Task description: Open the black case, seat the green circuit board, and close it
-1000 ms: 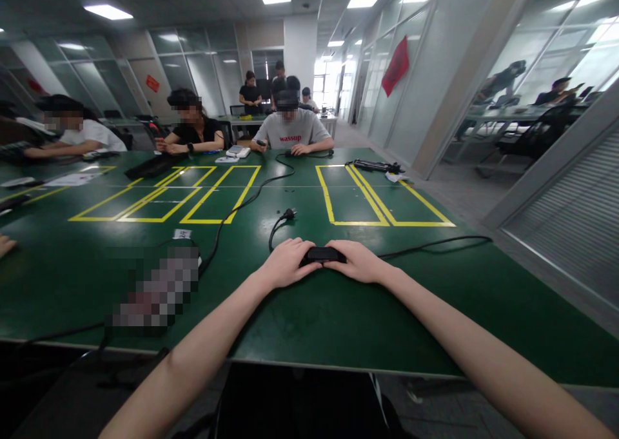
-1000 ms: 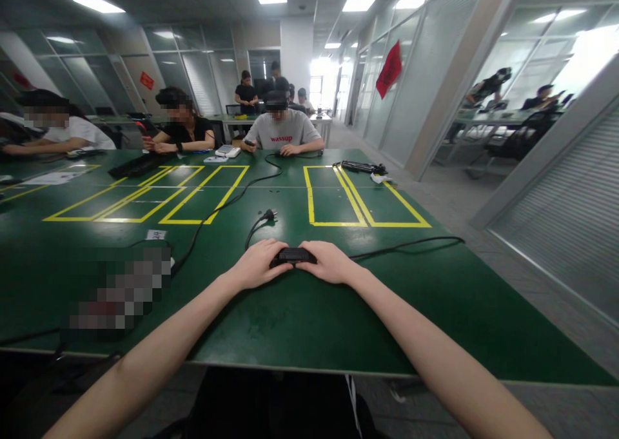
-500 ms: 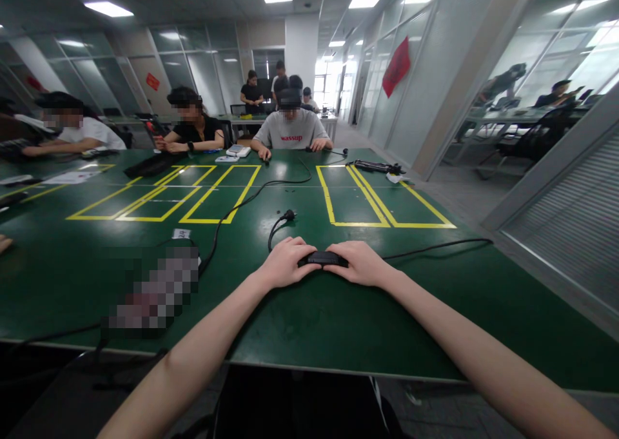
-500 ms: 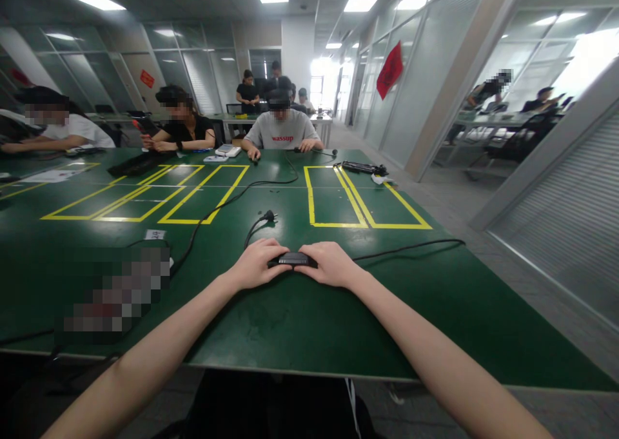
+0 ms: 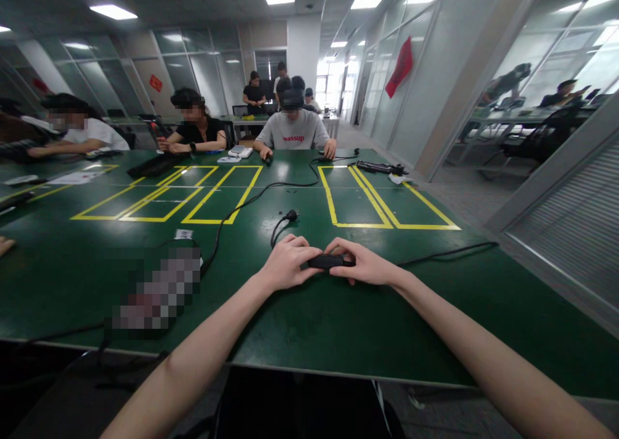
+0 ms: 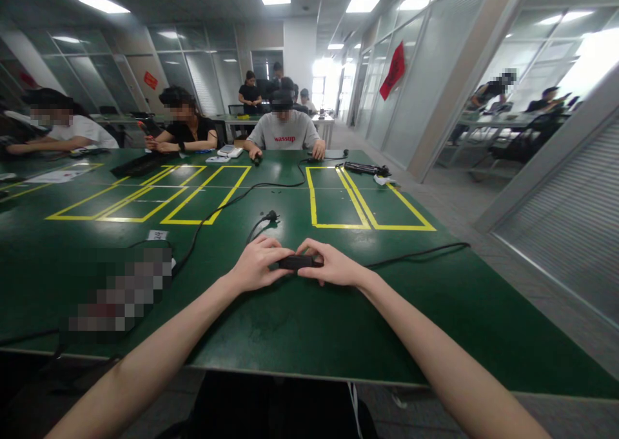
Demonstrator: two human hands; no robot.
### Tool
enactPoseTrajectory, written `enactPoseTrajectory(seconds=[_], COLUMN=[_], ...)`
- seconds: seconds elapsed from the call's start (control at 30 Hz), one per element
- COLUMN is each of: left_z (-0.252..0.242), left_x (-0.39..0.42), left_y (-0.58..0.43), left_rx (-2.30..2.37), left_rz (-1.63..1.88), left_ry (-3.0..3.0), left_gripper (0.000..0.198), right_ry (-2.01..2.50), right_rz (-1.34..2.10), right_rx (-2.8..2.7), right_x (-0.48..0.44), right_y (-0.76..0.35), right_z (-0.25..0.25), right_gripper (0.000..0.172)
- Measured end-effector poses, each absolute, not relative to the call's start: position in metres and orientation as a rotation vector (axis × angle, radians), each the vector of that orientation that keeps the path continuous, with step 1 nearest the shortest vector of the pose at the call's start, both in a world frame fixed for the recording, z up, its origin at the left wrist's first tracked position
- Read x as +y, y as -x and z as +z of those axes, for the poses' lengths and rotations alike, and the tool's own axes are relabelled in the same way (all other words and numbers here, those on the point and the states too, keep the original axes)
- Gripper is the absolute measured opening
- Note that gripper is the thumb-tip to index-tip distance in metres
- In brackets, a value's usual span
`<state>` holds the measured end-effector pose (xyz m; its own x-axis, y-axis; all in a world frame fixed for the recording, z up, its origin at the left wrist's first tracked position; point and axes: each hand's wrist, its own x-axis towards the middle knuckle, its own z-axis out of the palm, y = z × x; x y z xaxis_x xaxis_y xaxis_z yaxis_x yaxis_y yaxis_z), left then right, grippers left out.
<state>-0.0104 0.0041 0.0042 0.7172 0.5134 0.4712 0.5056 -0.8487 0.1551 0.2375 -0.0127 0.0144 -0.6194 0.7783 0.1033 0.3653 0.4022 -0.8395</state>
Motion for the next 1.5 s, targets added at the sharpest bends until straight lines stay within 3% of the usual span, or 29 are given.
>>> enactPoseTrajectory(seconds=[0.23,0.37,0.63,0.77,0.9,1.2,1.5], left_z=[0.007,0.009,-0.004,-0.003,-0.001,0.0,0.0], left_x=[0.001,-0.001,0.003,0.003,0.002,0.001,0.0], left_y=[0.008,0.009,0.01,0.009,0.01,0.011,0.012], left_rx=[0.897,0.895,0.856,0.903,0.888,0.901,0.911], left_rz=[0.888,1.035,0.703,0.739,0.754,0.739,0.737], left_ry=[-2.805,-2.815,-2.704,-2.655,-2.62,-2.6,-2.583], left_gripper=[0.044,0.05,0.023,0.022,0.02,0.02,0.019], right_ry=[0.924,1.112,1.33,1.545,1.987,2.003,2.291], right_rz=[1.265,1.24,0.386,0.062,0.013,0.003,-0.141], right_rx=[-2.018,-1.668,-0.822,-0.967,-1.154,-1.538,-1.236], right_x=[-0.006,0.012,0.052,0.052,0.046,0.048,0.045], right_y=[-0.24,-0.263,-0.34,-0.363,-0.371,-0.376,-0.388], right_z=[0.018,0.019,0.008,-0.002,-0.011,-0.016,-0.014], right_gripper=[0.043,0.051,0.054,0.042,0.031,0.036,0.041])
